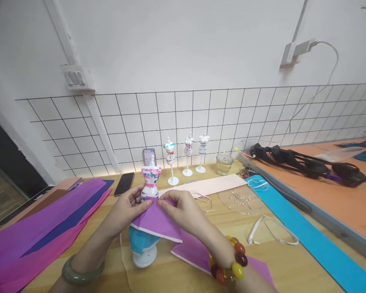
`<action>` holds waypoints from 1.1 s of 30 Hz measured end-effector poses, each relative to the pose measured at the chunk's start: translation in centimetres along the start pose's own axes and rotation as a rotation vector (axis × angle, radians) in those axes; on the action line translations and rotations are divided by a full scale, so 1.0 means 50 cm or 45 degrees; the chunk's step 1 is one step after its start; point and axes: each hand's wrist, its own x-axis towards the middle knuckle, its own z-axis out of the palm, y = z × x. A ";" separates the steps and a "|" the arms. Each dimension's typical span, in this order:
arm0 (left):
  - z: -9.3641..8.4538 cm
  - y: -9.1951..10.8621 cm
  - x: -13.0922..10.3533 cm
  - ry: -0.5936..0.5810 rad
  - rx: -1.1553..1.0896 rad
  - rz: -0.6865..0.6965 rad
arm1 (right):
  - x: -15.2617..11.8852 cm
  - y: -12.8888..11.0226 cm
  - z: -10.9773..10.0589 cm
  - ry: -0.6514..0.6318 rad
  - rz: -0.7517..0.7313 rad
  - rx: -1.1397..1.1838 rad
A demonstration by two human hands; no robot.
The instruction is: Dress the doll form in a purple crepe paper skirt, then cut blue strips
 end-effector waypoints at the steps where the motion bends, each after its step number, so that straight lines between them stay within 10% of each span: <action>1: 0.001 0.000 0.000 0.004 0.013 0.004 | -0.001 -0.001 0.000 -0.006 -0.031 0.002; 33: 0.012 0.007 -0.008 -0.135 0.003 0.003 | 0.008 0.003 -0.002 0.154 0.076 -0.195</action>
